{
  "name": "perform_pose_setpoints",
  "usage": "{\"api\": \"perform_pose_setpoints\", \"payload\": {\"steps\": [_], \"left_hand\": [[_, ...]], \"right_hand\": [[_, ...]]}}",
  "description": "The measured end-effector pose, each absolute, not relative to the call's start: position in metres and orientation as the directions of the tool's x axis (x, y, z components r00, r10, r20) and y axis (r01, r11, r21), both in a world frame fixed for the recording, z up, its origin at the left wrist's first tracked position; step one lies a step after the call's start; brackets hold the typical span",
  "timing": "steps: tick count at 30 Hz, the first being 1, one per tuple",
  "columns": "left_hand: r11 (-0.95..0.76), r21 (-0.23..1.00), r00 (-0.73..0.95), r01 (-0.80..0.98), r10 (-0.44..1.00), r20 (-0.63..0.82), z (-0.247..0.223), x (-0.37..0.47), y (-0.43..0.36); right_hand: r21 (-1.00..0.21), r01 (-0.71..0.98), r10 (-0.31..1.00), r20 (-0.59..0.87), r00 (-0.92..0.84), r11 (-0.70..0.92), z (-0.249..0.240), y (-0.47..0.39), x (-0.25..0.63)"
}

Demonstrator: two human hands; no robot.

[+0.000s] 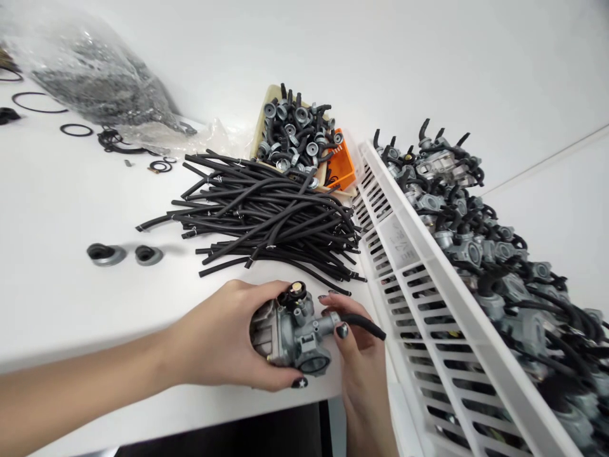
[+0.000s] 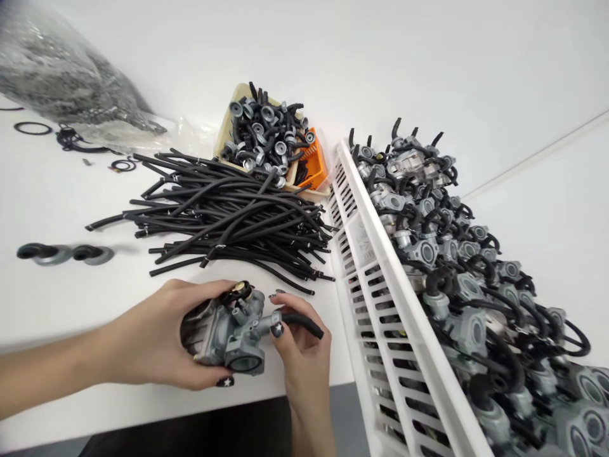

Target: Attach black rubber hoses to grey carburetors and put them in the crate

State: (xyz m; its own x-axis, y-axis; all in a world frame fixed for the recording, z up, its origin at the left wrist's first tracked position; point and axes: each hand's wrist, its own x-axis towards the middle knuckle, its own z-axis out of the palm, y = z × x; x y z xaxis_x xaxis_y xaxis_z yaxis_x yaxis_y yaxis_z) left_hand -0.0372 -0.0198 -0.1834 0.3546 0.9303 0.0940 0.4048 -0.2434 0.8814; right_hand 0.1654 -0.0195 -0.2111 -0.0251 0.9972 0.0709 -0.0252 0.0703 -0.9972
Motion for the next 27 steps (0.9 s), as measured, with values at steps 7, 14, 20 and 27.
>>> {"api": "perform_pose_setpoints", "payload": {"steps": [7, 14, 20, 27], "left_hand": [[-0.22, 0.893, 0.387, 0.392, 0.92, 0.057, -0.181, -0.038, -0.019], [-0.146, 0.895, 0.314, 0.422, 0.95, 0.007, -0.181, -0.037, -0.021], [-0.18, 0.894, 0.346, 0.411, 0.938, 0.03, -0.182, -0.038, -0.02], [-0.136, 0.91, 0.341, 0.393, 0.94, -0.007, -0.179, -0.038, -0.019]], "right_hand": [[-0.99, -0.085, 0.988, 0.118, -0.102, 0.11, -0.209, -0.021, 0.166], [-0.991, -0.136, 0.997, 0.01, -0.081, -0.001, -0.202, -0.025, 0.167], [-0.991, -0.137, 0.998, 0.006, -0.055, -0.002, -0.202, -0.025, 0.167], [-0.981, -0.187, 0.999, -0.037, -0.029, -0.042, -0.209, -0.025, 0.171]]}}
